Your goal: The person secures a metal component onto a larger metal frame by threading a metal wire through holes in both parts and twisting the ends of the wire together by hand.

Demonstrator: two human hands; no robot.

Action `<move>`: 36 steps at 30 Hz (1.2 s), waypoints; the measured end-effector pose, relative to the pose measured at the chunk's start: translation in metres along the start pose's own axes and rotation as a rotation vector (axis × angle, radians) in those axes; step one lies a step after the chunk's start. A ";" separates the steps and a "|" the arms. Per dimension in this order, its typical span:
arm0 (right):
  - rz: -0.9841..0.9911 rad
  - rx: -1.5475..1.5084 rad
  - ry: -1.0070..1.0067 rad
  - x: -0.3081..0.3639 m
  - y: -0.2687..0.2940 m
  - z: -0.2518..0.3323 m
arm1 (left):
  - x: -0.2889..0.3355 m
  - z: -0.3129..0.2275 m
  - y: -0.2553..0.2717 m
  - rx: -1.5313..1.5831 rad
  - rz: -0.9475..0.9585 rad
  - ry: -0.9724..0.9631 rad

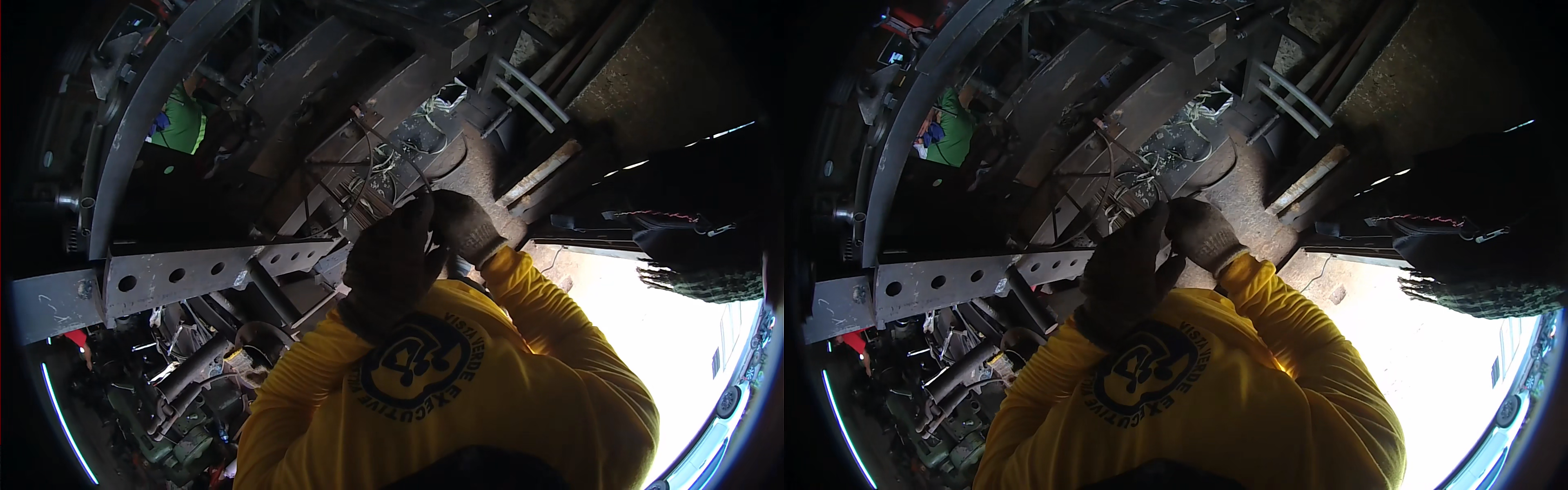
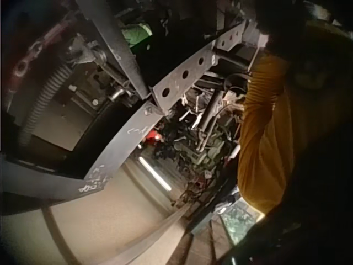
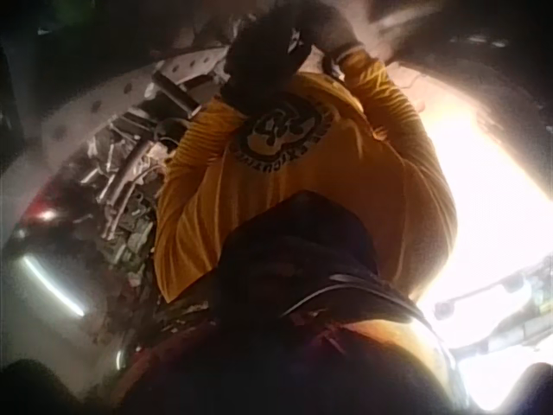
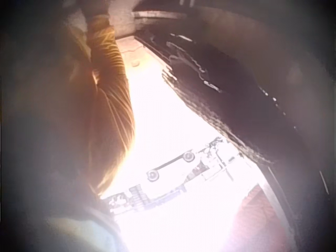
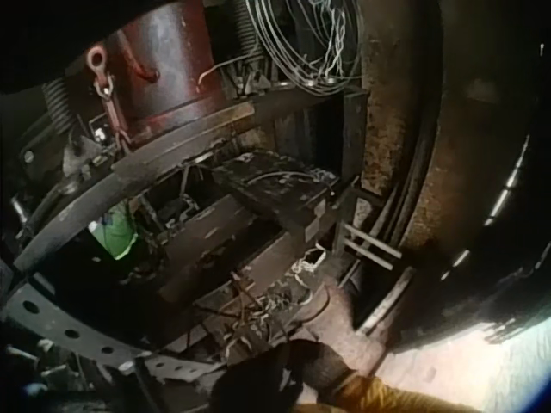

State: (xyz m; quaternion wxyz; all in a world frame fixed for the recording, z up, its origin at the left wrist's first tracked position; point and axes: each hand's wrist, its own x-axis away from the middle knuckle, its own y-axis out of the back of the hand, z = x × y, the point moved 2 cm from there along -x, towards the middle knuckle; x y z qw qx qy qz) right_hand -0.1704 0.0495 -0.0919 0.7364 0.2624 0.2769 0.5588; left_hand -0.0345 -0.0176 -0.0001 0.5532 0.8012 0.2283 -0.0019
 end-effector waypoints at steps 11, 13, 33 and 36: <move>-0.030 -0.561 -0.271 -0.001 0.004 0.020 | 0.021 0.004 -0.008 0.177 0.285 0.382; -0.053 -0.589 -0.276 -0.001 0.003 0.018 | 0.018 -0.001 -0.007 0.219 0.328 0.443; 0.111 -0.912 -0.526 -0.003 0.012 0.021 | 0.022 0.002 -0.020 0.375 0.087 0.255; 0.073 -0.996 -0.425 0.001 0.005 0.010 | 0.023 -0.002 -0.008 0.348 0.158 0.296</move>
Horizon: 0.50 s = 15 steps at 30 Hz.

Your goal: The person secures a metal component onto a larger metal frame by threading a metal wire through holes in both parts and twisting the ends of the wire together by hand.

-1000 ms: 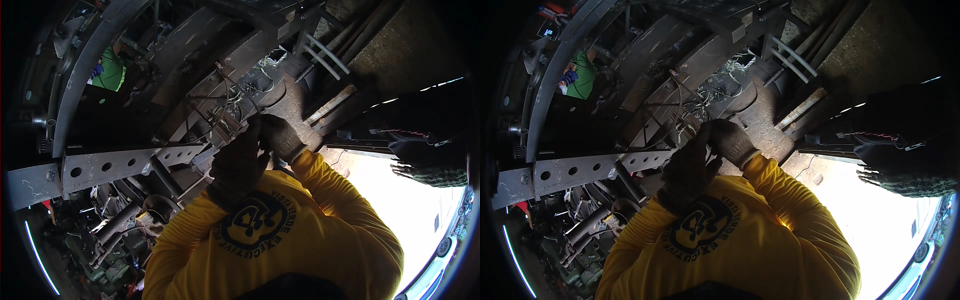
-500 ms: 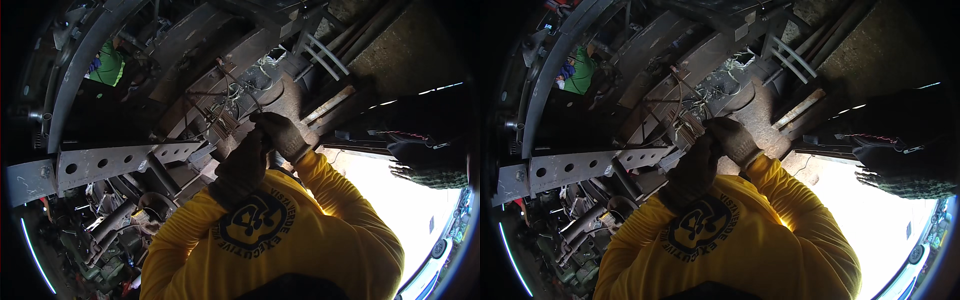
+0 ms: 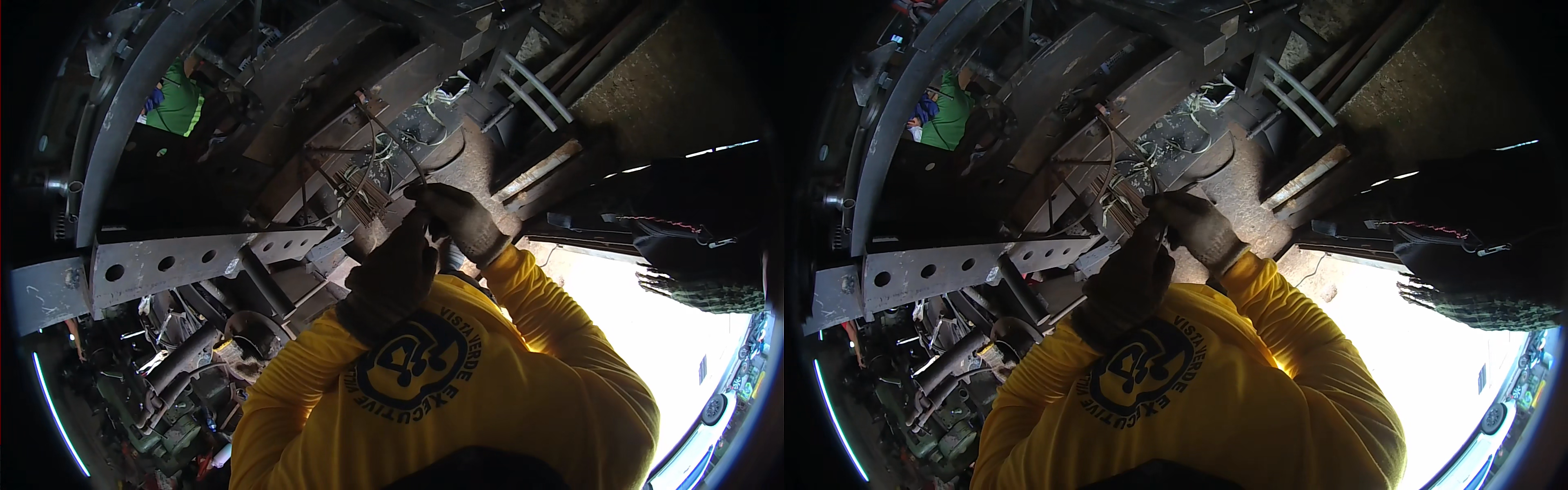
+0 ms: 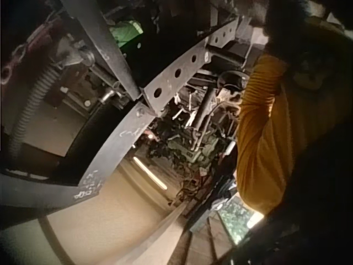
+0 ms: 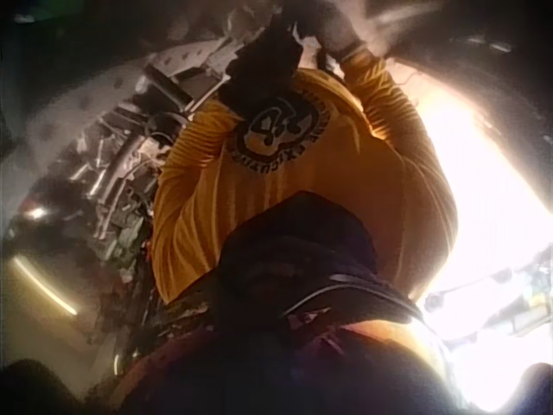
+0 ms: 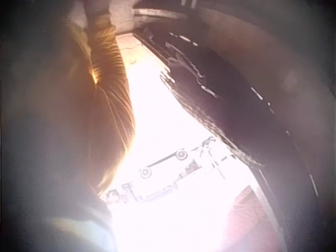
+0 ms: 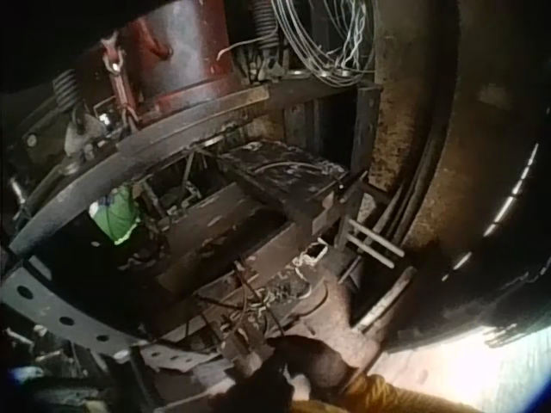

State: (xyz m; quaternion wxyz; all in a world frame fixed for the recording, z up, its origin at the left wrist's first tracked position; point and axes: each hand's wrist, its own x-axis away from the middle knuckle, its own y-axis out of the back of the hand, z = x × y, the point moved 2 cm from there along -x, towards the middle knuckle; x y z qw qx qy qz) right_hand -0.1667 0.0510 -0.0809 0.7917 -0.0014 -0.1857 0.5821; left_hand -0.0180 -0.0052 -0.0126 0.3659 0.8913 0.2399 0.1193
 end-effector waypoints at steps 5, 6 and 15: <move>-0.153 -0.382 -0.016 -0.007 0.008 0.005 | 0.000 0.003 0.002 -0.059 -0.011 -0.083; -0.157 -0.477 -0.009 -0.012 0.009 0.006 | 0.000 -0.001 0.005 -0.066 0.034 -0.038; -0.055 -0.205 -0.012 -0.031 -0.008 0.012 | 0.000 0.003 -0.001 -0.041 -0.022 -0.064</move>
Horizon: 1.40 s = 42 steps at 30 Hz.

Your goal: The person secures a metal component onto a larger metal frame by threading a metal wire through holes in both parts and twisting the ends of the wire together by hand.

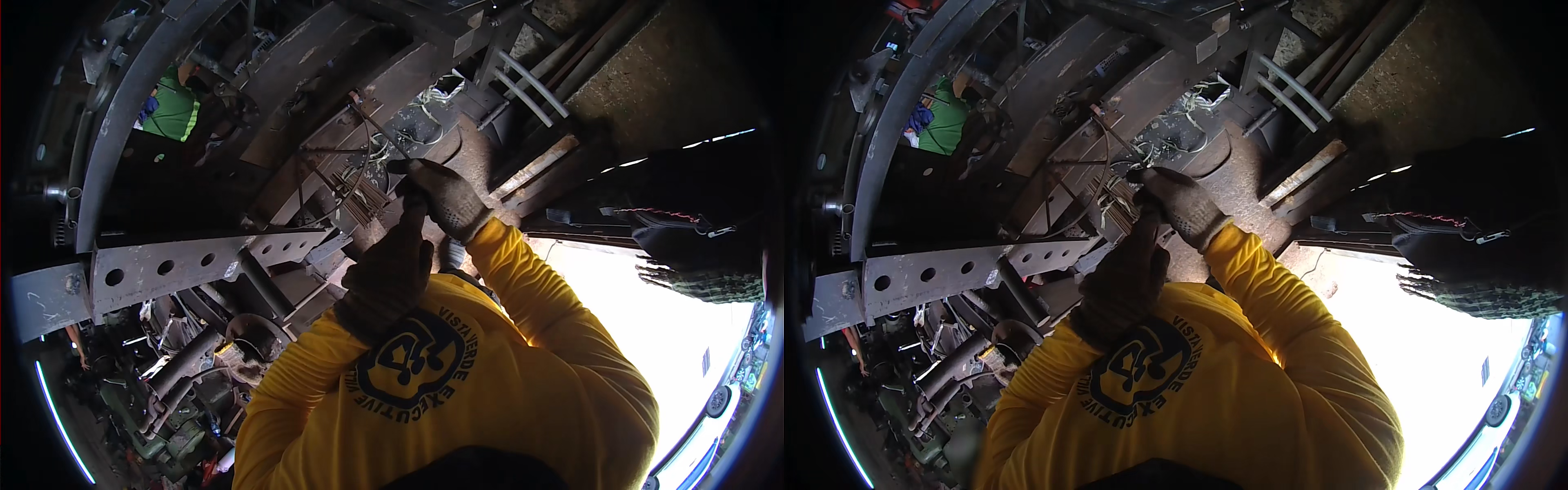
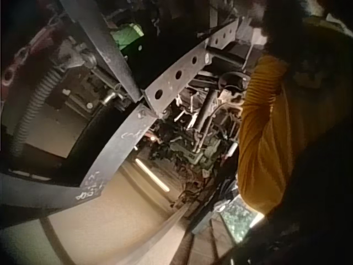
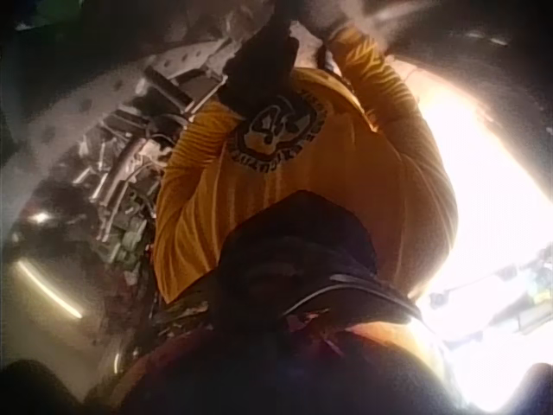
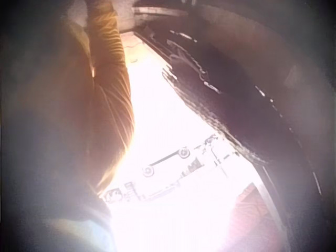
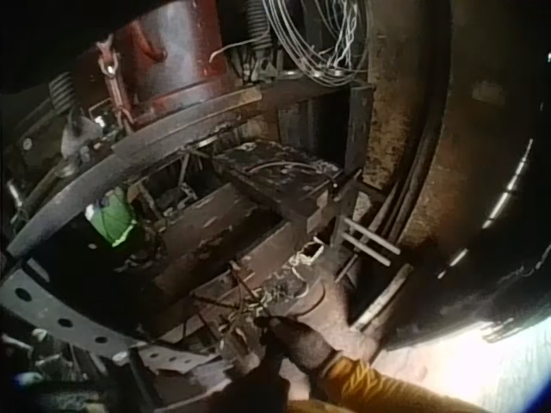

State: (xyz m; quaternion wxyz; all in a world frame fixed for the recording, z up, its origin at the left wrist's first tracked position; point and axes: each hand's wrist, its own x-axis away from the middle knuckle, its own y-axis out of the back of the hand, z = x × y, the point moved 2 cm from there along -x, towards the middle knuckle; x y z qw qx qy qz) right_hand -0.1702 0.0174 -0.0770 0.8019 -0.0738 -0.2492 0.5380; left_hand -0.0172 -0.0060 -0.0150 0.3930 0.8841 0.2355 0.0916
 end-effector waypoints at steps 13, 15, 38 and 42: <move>-0.073 0.031 0.007 0.002 -0.008 0.007 | -0.001 0.002 0.000 0.023 -0.002 0.006; -0.027 0.038 0.019 -0.003 -0.001 -0.001 | -0.002 -0.002 0.003 0.018 0.033 0.052; -0.269 -0.627 -0.015 -0.058 -0.078 -0.012 | 0.009 0.073 0.085 -0.449 0.138 -0.411; -0.102 -0.622 -0.050 -0.053 -0.066 -0.003 | 0.015 0.051 0.055 -0.433 0.046 -0.255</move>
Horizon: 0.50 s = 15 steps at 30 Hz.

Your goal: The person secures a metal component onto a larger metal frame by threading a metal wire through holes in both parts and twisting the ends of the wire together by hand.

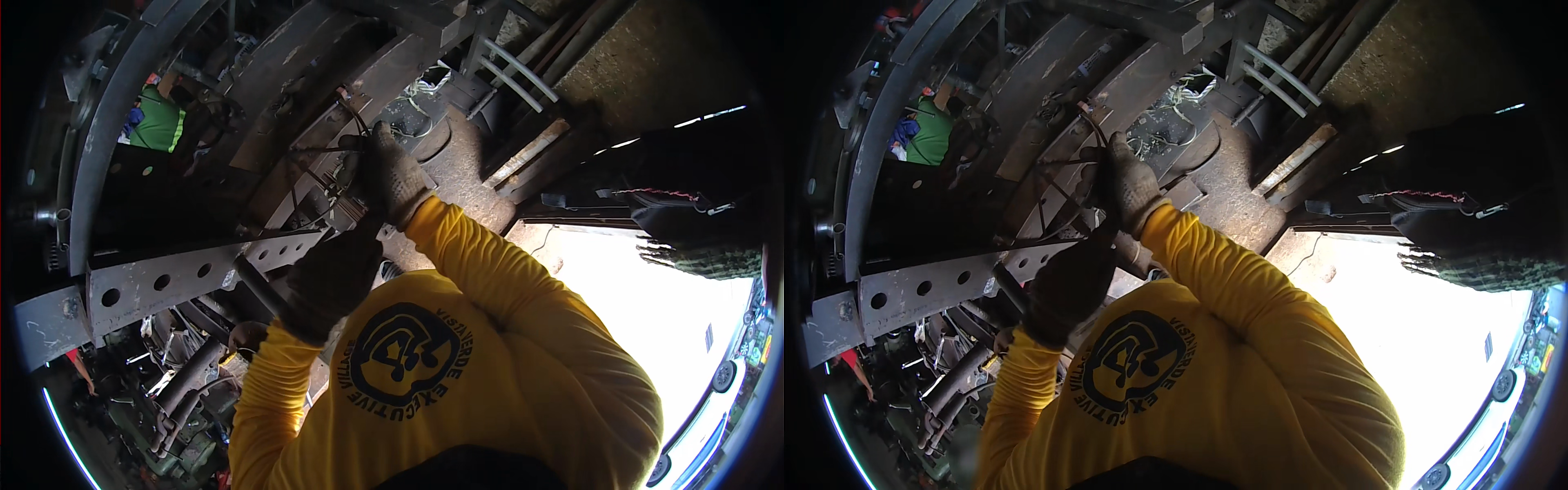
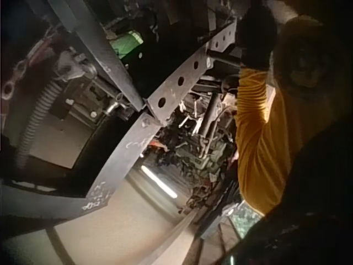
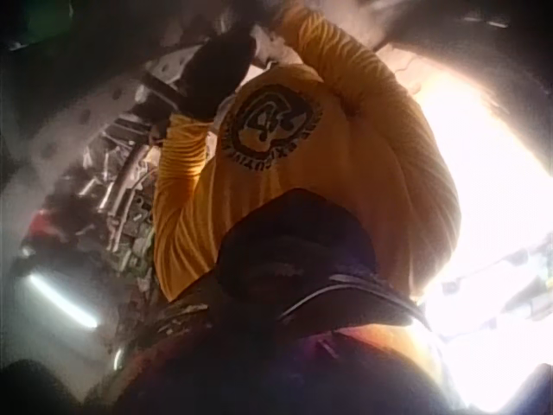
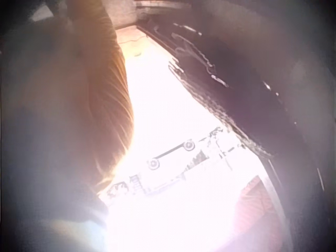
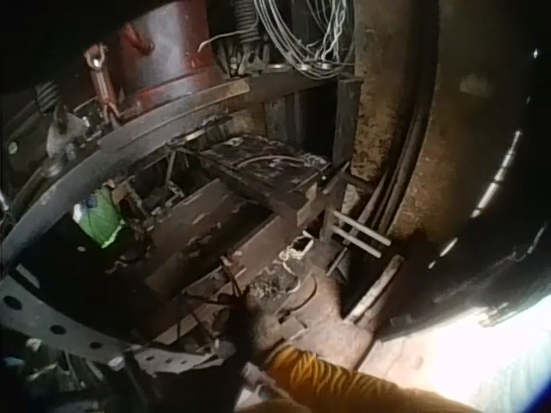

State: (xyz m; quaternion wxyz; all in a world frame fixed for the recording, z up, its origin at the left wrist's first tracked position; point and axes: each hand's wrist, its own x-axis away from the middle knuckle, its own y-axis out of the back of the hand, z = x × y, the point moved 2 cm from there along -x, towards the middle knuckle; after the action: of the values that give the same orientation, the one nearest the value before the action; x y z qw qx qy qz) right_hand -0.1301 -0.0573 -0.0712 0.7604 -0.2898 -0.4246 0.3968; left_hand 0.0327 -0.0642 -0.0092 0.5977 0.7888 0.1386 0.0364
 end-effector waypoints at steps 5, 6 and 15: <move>0.168 0.053 -0.003 -0.014 0.002 0.016 | -0.021 -0.020 -0.001 0.017 0.043 0.149; 0.178 0.024 -0.020 -0.017 0.004 0.015 | -0.023 -0.021 0.000 0.015 0.071 0.179; -0.072 0.111 0.002 -0.030 0.009 -0.001 | -0.019 -0.015 0.002 -0.200 -0.147 0.121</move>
State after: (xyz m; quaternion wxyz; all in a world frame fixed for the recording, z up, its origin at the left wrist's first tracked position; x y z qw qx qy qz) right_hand -0.1427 -0.0785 -0.0912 0.7894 -0.2323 -0.4115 0.3919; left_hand 0.0117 -0.0558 -0.0011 0.6651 0.7093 0.2274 0.0538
